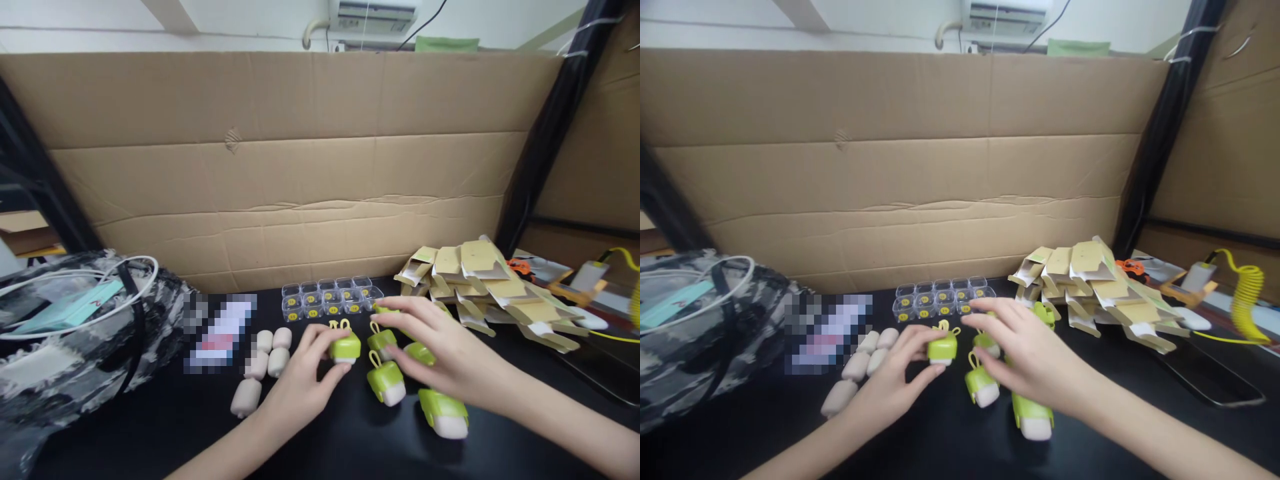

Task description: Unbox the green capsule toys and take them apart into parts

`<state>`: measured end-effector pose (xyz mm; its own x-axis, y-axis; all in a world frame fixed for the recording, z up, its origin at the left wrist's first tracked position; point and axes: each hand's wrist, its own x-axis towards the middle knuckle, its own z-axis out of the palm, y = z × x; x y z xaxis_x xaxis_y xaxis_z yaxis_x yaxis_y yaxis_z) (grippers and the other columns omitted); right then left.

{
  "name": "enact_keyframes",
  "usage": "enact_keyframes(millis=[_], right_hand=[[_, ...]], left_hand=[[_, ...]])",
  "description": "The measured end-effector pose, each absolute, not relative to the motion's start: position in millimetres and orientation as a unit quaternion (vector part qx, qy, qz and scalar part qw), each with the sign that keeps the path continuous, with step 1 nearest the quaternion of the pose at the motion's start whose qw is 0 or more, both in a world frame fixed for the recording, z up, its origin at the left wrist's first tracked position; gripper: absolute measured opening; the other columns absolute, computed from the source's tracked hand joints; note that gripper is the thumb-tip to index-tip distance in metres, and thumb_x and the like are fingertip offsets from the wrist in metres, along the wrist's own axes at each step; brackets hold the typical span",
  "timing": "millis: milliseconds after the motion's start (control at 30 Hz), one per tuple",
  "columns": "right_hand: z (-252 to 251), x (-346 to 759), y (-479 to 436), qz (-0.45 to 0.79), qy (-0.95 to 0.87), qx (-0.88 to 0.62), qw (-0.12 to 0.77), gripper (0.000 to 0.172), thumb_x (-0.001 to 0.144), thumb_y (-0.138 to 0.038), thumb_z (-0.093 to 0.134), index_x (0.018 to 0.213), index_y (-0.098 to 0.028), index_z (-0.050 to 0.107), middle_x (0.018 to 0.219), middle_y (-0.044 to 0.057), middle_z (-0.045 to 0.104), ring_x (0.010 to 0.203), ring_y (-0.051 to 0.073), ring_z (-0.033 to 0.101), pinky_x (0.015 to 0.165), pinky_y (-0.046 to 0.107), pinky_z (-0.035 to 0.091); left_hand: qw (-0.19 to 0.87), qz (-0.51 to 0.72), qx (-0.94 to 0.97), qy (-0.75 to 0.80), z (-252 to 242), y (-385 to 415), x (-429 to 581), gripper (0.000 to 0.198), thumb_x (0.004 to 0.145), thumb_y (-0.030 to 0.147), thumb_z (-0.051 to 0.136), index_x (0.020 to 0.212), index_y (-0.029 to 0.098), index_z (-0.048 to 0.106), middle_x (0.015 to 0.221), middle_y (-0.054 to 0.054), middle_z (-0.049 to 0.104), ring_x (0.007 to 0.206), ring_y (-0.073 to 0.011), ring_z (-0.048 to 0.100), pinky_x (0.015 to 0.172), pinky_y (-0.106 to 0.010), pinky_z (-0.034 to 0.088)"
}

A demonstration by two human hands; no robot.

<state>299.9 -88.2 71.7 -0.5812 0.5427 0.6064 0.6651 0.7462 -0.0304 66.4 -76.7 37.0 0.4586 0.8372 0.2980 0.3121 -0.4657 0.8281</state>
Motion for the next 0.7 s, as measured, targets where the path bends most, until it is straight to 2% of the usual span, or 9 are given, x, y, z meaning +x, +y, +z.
enact_keyframes(millis=[100, 200, 300, 400, 467, 567, 633, 700], right_hand=[[72, 278, -92, -0.056, -0.917, -0.288, 0.270, 0.047, 0.085, -0.021, 0.054, 0.131, -0.018, 0.041, 0.135, 0.014, 0.046, 0.126, 0.023, 0.041, 0.099, 0.042, 0.042], [65, 270, -97, 0.013, -0.921, -0.284, 0.265, 0.050, 0.083, -0.025, 0.059, 0.129, -0.017, 0.042, 0.134, 0.015, 0.048, 0.125, 0.022, 0.043, 0.099, 0.039, 0.043], [55, 268, -105, 0.066, -0.912, -0.290, 0.283, 0.042, 0.078, -0.025, 0.065, 0.116, -0.017, 0.050, 0.123, 0.014, 0.058, 0.116, 0.022, 0.052, 0.093, 0.035, 0.048], [41, 268, -111, 0.064, -0.912, -0.275, 0.298, 0.037, 0.077, -0.022, 0.068, 0.110, -0.018, 0.054, 0.113, 0.012, 0.066, 0.111, 0.020, 0.057, 0.090, 0.030, 0.051], [32, 267, -112, 0.039, -0.914, -0.237, 0.328, 0.032, 0.085, -0.027, 0.060, 0.114, -0.019, 0.052, 0.111, 0.010, 0.068, 0.109, 0.019, 0.060, 0.089, 0.027, 0.052], [26, 268, -110, 0.013, -0.924, -0.175, 0.338, 0.035, 0.097, -0.036, 0.035, 0.126, -0.020, 0.045, 0.115, 0.009, 0.067, 0.108, 0.018, 0.061, 0.089, 0.027, 0.051], [32, 269, -110, 0.009, -0.943, -0.166, 0.287, 0.039, 0.098, -0.036, 0.031, 0.131, -0.020, 0.043, 0.118, 0.007, 0.066, 0.110, 0.017, 0.059, 0.090, 0.026, 0.051], [42, 270, -112, 0.003, -0.959, -0.168, 0.228, 0.037, 0.096, -0.035, 0.038, 0.130, -0.021, 0.048, 0.119, 0.004, 0.065, 0.109, 0.016, 0.060, 0.090, 0.024, 0.050]], left_hand=[[0.564, 0.443, 0.611, 0.335, 40, -88, 67, 0.047, 0.078, 0.023, 0.064, 0.120, 0.026, 0.041, 0.112, -0.003, 0.050, 0.087, -0.0137, 0.059, 0.081, -0.030, 0.047], [0.704, 0.428, 0.493, 0.279, 30, -96, 71, 0.040, 0.071, 0.027, 0.071, 0.102, 0.017, 0.048, 0.091, -0.003, 0.058, 0.074, -0.0103, 0.057, 0.070, -0.025, 0.046], [0.755, 0.368, 0.487, 0.239, 8, -98, 76, 0.046, 0.067, 0.040, 0.074, 0.093, 0.018, 0.043, 0.074, 0.001, 0.059, 0.060, -0.0092, 0.056, 0.058, -0.023, 0.043], [0.758, 0.331, 0.522, 0.209, -13, -99, 77, 0.053, 0.066, 0.050, 0.073, 0.093, 0.021, 0.037, 0.074, 0.004, 0.056, 0.053, -0.0053, 0.051, 0.053, -0.019, 0.038], [0.760, 0.328, 0.514, 0.227, -21, -100, 77, 0.056, 0.062, 0.047, 0.077, 0.092, 0.022, 0.037, 0.072, 0.007, 0.053, 0.055, -0.0042, 0.050, 0.055, -0.018, 0.036], [0.763, 0.323, 0.481, 0.288, -27, -102, 80, 0.051, 0.061, 0.045, 0.077, 0.092, 0.023, 0.043, 0.071, 0.007, 0.054, 0.067, -0.0103, 0.057, 0.065, -0.022, 0.042], [0.761, 0.326, 0.464, 0.314, -29, -102, 83, 0.042, 0.067, 0.050, 0.070, 0.093, 0.023, 0.051, 0.076, 0.004, 0.059, 0.082, -0.0167, 0.061, 0.075, -0.028, 0.045], [0.758, 0.332, 0.456, 0.327, -30, -102, 88, 0.037, 0.069, 0.052, 0.067, 0.092, 0.024, 0.059, 0.081, 0.001, 0.062, 0.095, -0.0218, 0.060, 0.085, -0.033, 0.045]])
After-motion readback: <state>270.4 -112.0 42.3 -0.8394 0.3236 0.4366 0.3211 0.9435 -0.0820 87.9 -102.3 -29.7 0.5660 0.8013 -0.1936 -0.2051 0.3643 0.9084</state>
